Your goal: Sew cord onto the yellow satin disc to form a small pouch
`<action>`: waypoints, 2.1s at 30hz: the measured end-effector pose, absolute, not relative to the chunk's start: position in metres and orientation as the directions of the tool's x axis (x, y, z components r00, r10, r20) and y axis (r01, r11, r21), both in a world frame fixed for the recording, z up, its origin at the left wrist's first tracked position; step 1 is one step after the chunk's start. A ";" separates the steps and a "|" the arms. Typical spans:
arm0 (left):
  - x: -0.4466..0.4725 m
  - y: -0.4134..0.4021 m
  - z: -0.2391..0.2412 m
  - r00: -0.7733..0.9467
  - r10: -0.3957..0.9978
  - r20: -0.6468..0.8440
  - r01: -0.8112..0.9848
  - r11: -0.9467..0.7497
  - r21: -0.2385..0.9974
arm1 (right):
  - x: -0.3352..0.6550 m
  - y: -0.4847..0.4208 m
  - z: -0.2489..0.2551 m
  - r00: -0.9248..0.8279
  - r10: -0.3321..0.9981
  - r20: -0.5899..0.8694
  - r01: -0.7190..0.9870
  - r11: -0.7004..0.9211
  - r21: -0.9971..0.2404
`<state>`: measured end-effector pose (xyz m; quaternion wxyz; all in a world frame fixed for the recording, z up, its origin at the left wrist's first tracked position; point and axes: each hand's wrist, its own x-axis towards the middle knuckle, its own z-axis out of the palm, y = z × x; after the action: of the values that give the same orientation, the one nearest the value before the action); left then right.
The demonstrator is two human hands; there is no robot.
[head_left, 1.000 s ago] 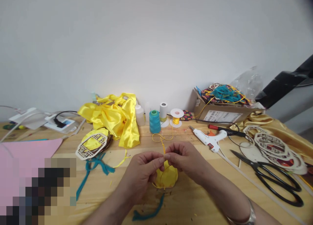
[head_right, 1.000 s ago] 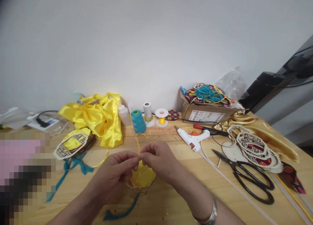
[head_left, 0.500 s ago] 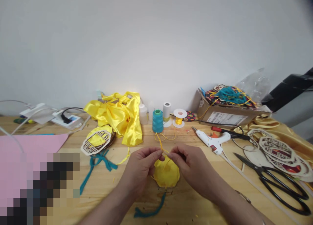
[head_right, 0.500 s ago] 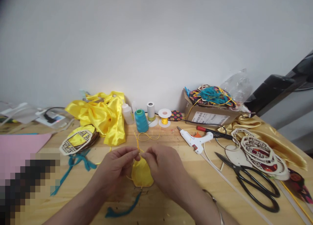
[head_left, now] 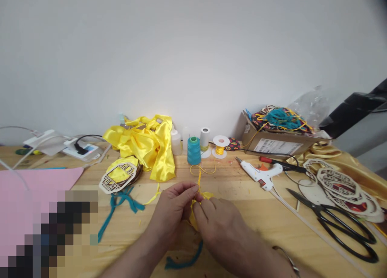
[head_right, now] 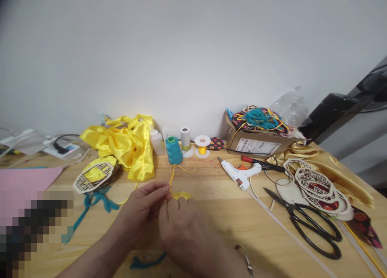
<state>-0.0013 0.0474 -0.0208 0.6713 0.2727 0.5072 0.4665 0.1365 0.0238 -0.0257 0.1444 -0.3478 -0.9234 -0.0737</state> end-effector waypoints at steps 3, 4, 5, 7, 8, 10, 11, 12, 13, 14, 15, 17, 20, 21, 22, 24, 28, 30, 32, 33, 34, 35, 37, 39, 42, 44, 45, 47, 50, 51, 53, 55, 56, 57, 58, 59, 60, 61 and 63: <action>-0.001 0.047 -0.022 0.045 0.903 -0.427 -0.381 0.411 0.828 | 0.140 0.027 -0.013 -0.729 0.608 0.314 0.611 0.785 -0.104; -0.001 0.047 -0.022 0.040 0.906 -0.422 -0.384 0.404 0.831 | 0.142 0.030 -0.009 -0.688 0.639 0.344 0.609 0.766 -0.206; 0.000 0.048 -0.022 0.034 0.908 -0.417 -0.384 0.397 0.833 | 0.144 0.033 -0.005 -0.610 0.695 0.379 0.616 0.718 -0.324; 0.000 0.048 -0.022 0.029 0.911 -0.411 -0.384 0.390 0.837 | 0.147 0.043 -0.002 -0.391 0.837 0.383 0.597 0.548 -0.587; 0.001 0.048 -0.022 0.033 0.913 -0.406 -0.386 0.386 0.838 | 0.149 0.048 -0.002 -0.296 0.898 0.327 0.546 0.440 -0.713; 0.002 0.048 -0.022 0.053 0.915 -0.400 -0.383 0.389 0.838 | 0.149 0.057 -0.006 -0.216 0.969 0.120 0.369 0.195 -0.909; 0.002 0.047 -0.022 0.066 0.915 -0.399 -0.380 0.393 0.837 | 0.149 0.060 -0.009 -0.241 0.970 0.011 0.259 0.075 -0.963; 0.003 0.047 -0.022 0.081 0.914 -0.397 -0.383 0.396 0.835 | 0.148 0.062 -0.012 -0.283 0.957 -0.072 0.159 -0.027 -0.987; 0.003 0.047 -0.021 0.096 0.914 -0.395 -0.387 0.400 0.831 | 0.147 0.063 -0.015 -0.320 0.939 -0.126 0.082 -0.105 -0.991; 0.004 0.047 -0.021 0.109 0.915 -0.388 -0.389 0.398 0.831 | 0.146 0.064 -0.017 -0.345 0.925 -0.160 0.043 -0.155 -0.987; 0.004 0.047 -0.021 0.123 0.918 -0.376 -0.385 0.394 0.835 | 0.145 0.064 -0.018 -0.360 0.916 -0.177 0.037 -0.176 -0.984; 0.004 0.046 -0.022 0.157 0.925 -0.347 -0.359 0.381 0.852 | 0.144 0.063 -0.019 -0.351 0.918 -0.185 0.086 -0.165 -0.982; 0.004 0.044 -0.023 0.192 0.926 -0.325 -0.312 0.372 0.875 | 0.145 0.064 -0.019 -0.321 0.933 -0.162 0.135 -0.124 -0.983; 0.004 0.044 -0.024 0.196 0.924 -0.329 -0.305 0.376 0.875 | 0.145 0.065 -0.019 -0.314 0.937 -0.151 0.143 -0.110 -0.984; 0.004 0.044 -0.024 0.196 0.922 -0.335 -0.300 0.382 0.874 | 0.146 0.066 -0.019 -0.308 0.941 -0.142 0.157 -0.097 -0.983; 0.004 0.044 -0.024 0.200 0.916 -0.349 -0.295 0.396 0.870 | 0.147 0.067 -0.019 -0.303 0.945 -0.126 0.199 -0.066 -0.978; 0.003 0.044 -0.023 0.206 0.909 -0.363 -0.265 0.409 0.873 | 0.149 0.067 -0.016 -0.289 0.951 -0.111 0.235 -0.042 -0.971; 0.002 0.045 -0.023 0.208 0.907 -0.367 -0.261 0.413 0.873 | 0.149 0.067 -0.014 -0.285 0.953 -0.102 0.236 -0.034 -0.971; 0.002 0.045 -0.023 0.218 0.902 -0.372 -0.256 0.421 0.870 | 0.150 0.067 -0.013 -0.284 0.954 -0.094 0.229 -0.028 -0.973; 0.002 0.045 -0.023 0.220 0.900 -0.377 -0.252 0.426 0.869 | 0.150 0.068 -0.013 -0.284 0.954 -0.093 0.226 -0.028 -0.974; 0.002 0.045 -0.023 0.221 0.898 -0.382 -0.244 0.430 0.869 | 0.150 0.068 -0.013 -0.282 0.955 -0.094 0.223 -0.030 -0.974; 0.002 0.045 -0.023 0.218 0.896 -0.388 -0.233 0.434 0.871 | 0.150 0.068 -0.013 -0.280 0.955 -0.096 0.224 -0.033 -0.974; 0.001 0.045 -0.023 0.209 0.896 -0.391 -0.215 0.432 0.876 | 0.150 0.069 -0.013 -0.282 0.954 -0.105 0.227 -0.039 -0.973; 0.001 0.045 -0.023 0.201 0.902 -0.382 -0.204 0.420 0.884 | 0.151 0.069 -0.012 -0.292 0.949 -0.117 0.215 -0.054 -0.975; 0.001 0.046 -0.023 0.192 0.910 -0.367 -0.204 0.403 0.892 | 0.152 0.070 -0.010 -0.334 0.929 -0.158 0.178 -0.102 -0.979; 0.000 0.046 -0.024 0.186 0.915 -0.358 -0.196 0.392 0.899 | 0.153 0.070 -0.009 -0.369 0.910 -0.187 0.171 -0.131 -0.976; 0.000 0.046 -0.025 0.184 0.916 -0.356 -0.190 0.389 0.902 | 0.154 0.071 -0.008 -0.378 0.905 -0.195 0.176 -0.137 -0.975; 0.000 0.046 -0.026 0.184 0.917 -0.354 -0.188 0.386 0.903 | 0.154 0.071 -0.008 -0.376 0.907 -0.190 0.195 -0.123 -0.973; 0.000 0.045 -0.026 0.182 0.915 -0.361 -0.181 0.392 0.902 | 0.155 0.072 -0.008 -0.356 0.923 -0.143 0.235 -0.060 -0.970; 0.000 0.044 -0.026 0.178 0.916 -0.360 -0.171 0.389 0.905 | 0.155 0.072 -0.008 -0.354 0.927 -0.128 0.252 -0.038 -0.967; 0.000 0.043 -0.023 0.162 0.925 -0.344 -0.126 0.365 0.922 | 0.155 0.071 -0.008 -0.360 0.927 -0.103 0.290 0.007 -0.957; 0.001 0.043 -0.018 0.140 0.937 -0.321 -0.073 0.333 0.940 | 0.157 0.071 -0.007 -0.363 0.929 -0.073 0.335 0.057 -0.941; 0.001 0.044 -0.016 0.119 0.946 -0.302 -0.041 0.308 0.950 | 0.157 0.071 -0.006 -0.357 0.933 -0.050 0.362 0.089 -0.928; 0.000 0.044 -0.014 0.091 0.958 -0.271 -0.001 0.273 0.962 | 0.158 0.071 -0.006 -0.346 0.938 -0.024 0.392 0.122 -0.912; -0.001 0.045 -0.012 0.058 0.972 -0.226 0.056 0.223 0.973 | 0.159 0.072 -0.005 -0.332 0.943 0.001 0.425 0.150 -0.893; -0.002 0.046 -0.012 0.033 0.984 -0.174 0.121 0.169 0.978 | 0.160 0.072 -0.005 -0.313 0.949 0.023 0.455 0.172 -0.874; -0.003 0.047 -0.011 0.017 0.993 -0.118 0.195 0.112 0.974 | 0.160 0.072 -0.006 -0.294 0.955 0.042 0.482 0.186 -0.856; -0.004 0.047 -0.012 0.015 0.997 -0.070 0.267 0.064 0.962 | 0.161 0.073 -0.006 -0.276 0.960 0.054 0.504 0.192 -0.842; -0.005 0.047 -0.013 0.028 1.000 -0.011 0.355 0.000 0.935 | 0.161 0.073 -0.008 -0.244 0.967 0.074 0.535 0.197 -0.822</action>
<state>-0.0050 0.0473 -0.0134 0.4100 0.5879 0.5761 0.3928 0.1611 0.0729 -0.0076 0.3116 -0.5302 -0.7082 0.3468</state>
